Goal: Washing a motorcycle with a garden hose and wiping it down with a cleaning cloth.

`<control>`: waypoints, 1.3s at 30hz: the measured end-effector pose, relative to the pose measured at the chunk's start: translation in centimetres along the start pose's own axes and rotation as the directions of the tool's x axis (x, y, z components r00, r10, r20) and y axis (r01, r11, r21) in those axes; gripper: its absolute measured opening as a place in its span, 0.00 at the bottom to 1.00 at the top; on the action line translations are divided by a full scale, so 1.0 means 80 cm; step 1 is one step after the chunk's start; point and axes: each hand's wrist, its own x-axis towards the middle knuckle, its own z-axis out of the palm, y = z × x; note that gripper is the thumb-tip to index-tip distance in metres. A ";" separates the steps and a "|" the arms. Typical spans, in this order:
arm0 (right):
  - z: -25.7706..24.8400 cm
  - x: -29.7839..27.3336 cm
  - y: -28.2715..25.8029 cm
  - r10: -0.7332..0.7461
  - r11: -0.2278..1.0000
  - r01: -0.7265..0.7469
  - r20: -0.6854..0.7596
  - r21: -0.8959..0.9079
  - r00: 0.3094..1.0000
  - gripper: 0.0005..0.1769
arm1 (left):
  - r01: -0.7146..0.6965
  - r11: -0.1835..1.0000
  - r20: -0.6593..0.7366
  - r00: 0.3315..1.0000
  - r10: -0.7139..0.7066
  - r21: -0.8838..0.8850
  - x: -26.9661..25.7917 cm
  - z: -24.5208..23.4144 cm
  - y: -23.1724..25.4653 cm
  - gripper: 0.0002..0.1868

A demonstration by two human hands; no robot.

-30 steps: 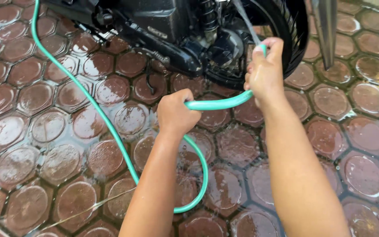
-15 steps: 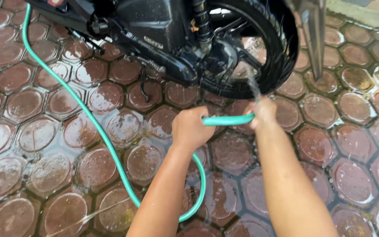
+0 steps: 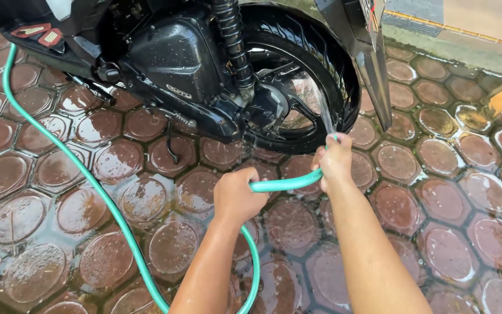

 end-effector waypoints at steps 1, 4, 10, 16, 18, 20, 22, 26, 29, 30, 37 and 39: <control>-0.006 0.006 0.008 0.050 0.998 -0.049 -0.031 0.028 0.998 0.06 | -0.002 1.000 0.008 1.000 0.002 -0.004 0.001 0.002 0.001 0.18; -0.034 0.040 0.051 0.188 0.973 -0.184 -0.018 0.137 0.982 0.05 | 0.007 1.000 0.029 1.000 -0.006 -0.005 -0.001 0.001 0.004 0.15; -0.015 0.017 0.028 0.138 0.985 -0.135 -0.020 0.110 0.990 0.05 | -0.051 0.998 -0.009 0.999 0.051 -0.024 0.000 0.000 -0.001 0.14; 0.025 -0.036 -0.040 -0.142 0.987 0.151 0.135 -0.061 0.981 0.07 | -0.025 0.998 -0.012 1.000 0.025 -0.050 -0.004 -0.002 -0.010 0.14; 0.033 -0.049 -0.054 -0.169 0.978 0.189 0.195 -0.086 0.966 0.07 | -0.013 0.998 -0.014 1.000 0.012 -0.058 -0.006 -0.001 -0.015 0.15; 0.040 -0.061 -0.065 -0.200 0.946 0.265 0.308 -0.187 0.930 0.08 | -0.034 0.997 0.010 0.999 0.035 -0.065 -0.009 -0.002 -0.019 0.11; 0.043 -0.069 -0.070 -0.195 0.938 0.278 0.350 -0.206 0.916 0.08 | -0.018 0.997 0.030 0.999 0.020 -0.075 -0.011 -0.006 -0.018 0.09; 0.052 -0.084 -0.084 -0.143 0.931 0.266 0.421 -0.250 0.896 0.09 | -0.014 0.994 0.003 1.000 0.014 -0.104 -0.015 -0.012 -0.015 0.09; 0.053 -0.086 -0.084 -0.146 0.943 0.240 0.361 -0.231 0.921 0.08 | -0.077 0.985 -0.061 0.996 0.068 -0.152 -0.014 -0.017 -0.010 0.10; 0.051 -0.080 -0.080 -0.148 0.942 0.244 0.364 -0.232 0.920 0.08 | -0.077 0.985 -0.065 0.996 0.068 -0.154 -0.014 -0.019 -0.008 0.10; 0.018 -0.023 -0.015 0.062 0.984 -0.063 0.008 0.165 0.998 0.08 | 0.028 0.993 -0.054 0.998 -0.034 -0.112 -0.013 -0.035 0.009 0.17; 0.007 -0.003 0.008 0.128 0.964 -0.122 -0.011 0.238 0.992 0.07 | 0.025 0.993 -0.065 0.997 -0.033 -0.115 -0.012 -0.033 0.010 0.18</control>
